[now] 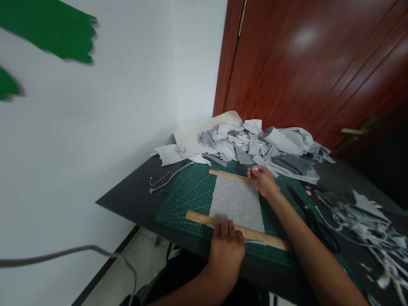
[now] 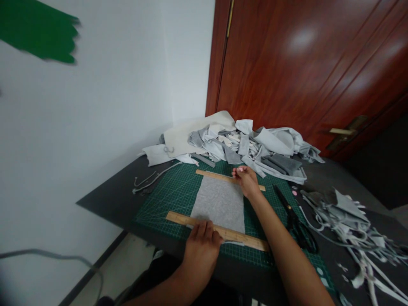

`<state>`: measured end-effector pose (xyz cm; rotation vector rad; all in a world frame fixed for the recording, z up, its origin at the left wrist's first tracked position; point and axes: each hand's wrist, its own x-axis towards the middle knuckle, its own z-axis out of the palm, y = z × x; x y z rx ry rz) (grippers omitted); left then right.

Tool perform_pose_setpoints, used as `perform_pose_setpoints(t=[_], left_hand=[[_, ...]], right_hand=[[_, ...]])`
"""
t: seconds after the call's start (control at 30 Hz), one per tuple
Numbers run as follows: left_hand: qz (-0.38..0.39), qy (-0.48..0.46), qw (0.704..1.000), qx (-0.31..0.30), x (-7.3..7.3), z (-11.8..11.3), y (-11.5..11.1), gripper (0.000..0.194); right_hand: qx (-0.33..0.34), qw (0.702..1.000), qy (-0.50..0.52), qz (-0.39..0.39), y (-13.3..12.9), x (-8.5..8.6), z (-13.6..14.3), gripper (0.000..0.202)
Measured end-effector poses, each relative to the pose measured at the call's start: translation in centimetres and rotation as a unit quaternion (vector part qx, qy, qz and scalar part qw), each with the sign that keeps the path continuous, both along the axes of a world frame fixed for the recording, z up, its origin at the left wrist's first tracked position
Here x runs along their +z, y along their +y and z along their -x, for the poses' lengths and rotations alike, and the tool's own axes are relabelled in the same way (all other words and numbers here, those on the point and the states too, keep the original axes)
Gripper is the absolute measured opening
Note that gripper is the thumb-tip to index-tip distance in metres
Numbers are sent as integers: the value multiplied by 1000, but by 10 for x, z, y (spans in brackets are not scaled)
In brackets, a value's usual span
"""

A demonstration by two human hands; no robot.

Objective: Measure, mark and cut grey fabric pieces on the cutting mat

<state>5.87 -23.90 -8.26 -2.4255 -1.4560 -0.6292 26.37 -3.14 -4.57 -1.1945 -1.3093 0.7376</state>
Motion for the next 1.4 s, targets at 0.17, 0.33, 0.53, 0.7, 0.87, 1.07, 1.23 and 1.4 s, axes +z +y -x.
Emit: perform_pose_setpoints(t=[0.17,0.33,0.53,0.7,0.87,1.07,1.23,1.4], left_hand=[[-49,4,999,8,0,-1,-3,14],[-65,10,998,18,-3,-2,-3,18],[-79,-4,997,8,-4,-2,-3,19],[-66,3,998,6,-5,-2,-3,19],[-55,12,998,3,-8,-2,-3,19],[-76,3,997,13,-4,-3,-3,19],[-77,6,997,15,-2,-2,-3,18],[-68,16,997,16,-3,-2,-3,18]], right_hand=[[29,999,3,44,-6,1,-9,34],[-54,950,-307,15,-16,0,-20,37],[-116,822,-557,26,-22,-5,-17,45],[-100,824,-555,52,-20,-13,-19,39],[-97,844,-524,58,-15,-17,-24,35],[-103,849,-513,72,-15,-14,-24,31],[-112,851,-509,66,-15,-15,-24,29],[-113,853,-506,61,-16,-16,-23,30]])
